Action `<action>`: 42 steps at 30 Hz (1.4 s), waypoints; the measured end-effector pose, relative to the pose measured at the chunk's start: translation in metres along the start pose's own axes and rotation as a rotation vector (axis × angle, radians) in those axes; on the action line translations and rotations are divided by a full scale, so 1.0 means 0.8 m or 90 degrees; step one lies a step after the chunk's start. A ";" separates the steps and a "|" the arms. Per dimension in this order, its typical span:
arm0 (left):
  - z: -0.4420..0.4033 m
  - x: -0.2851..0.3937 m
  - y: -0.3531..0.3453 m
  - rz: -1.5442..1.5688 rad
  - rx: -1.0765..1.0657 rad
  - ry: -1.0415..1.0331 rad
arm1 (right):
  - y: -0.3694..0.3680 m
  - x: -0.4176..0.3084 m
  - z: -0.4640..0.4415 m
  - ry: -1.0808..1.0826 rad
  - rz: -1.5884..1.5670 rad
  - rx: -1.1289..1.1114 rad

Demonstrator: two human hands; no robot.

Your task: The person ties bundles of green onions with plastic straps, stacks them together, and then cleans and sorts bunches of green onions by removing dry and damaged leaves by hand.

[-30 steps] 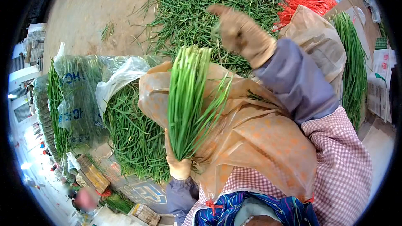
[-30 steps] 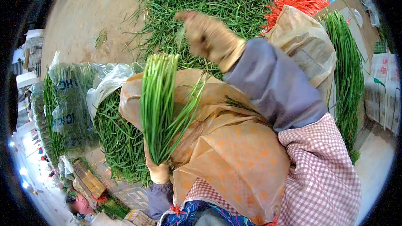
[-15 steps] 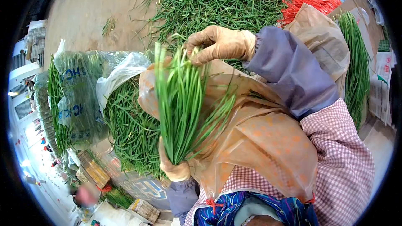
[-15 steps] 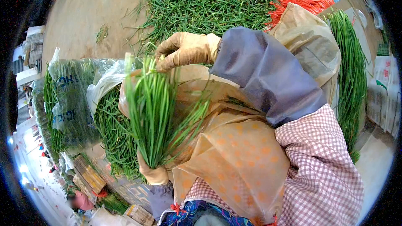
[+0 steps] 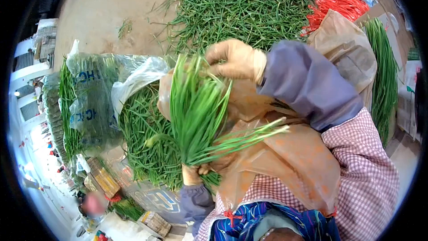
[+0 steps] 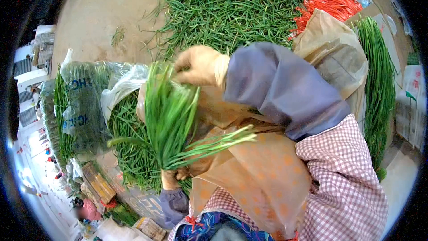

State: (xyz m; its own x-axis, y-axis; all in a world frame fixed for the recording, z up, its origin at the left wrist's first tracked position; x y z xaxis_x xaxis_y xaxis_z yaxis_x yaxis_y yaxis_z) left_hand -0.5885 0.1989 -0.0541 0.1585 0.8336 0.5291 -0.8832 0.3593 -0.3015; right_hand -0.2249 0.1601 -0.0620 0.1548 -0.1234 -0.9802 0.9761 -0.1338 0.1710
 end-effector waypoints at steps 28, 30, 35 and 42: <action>0.002 0.018 -0.003 -0.803 -0.005 -0.479 | -0.026 -0.047 -0.030 0.201 -0.019 -0.011; -0.013 0.013 0.023 -1.034 -0.092 -0.606 | -0.018 -0.029 -0.036 0.309 -0.008 0.123; -0.014 -0.008 0.030 -0.392 0.009 -0.184 | 0.106 -0.040 -0.009 0.255 -0.358 0.158; -0.031 -0.017 0.069 -0.686 -0.037 -0.261 | 0.011 -0.054 0.015 0.177 0.525 0.027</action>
State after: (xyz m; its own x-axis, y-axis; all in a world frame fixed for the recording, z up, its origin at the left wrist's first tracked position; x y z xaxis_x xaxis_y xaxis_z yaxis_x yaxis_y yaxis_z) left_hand -0.6286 0.2178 -0.0974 0.6534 -0.1129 0.7485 -0.3529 0.8294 0.4331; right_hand -0.2250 0.1525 -0.0171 0.8470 0.0467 -0.5296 0.5303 -0.1442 0.8355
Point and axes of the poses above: each hand's wrist, its own z-axis away from the middle knuckle, its own y-axis out of the back of the hand, x = y × z, the point moved 1 cm from there along -z, towards the middle knuckle, and after that the axes turned 7 degrees about -x, right-handed, at the moved point
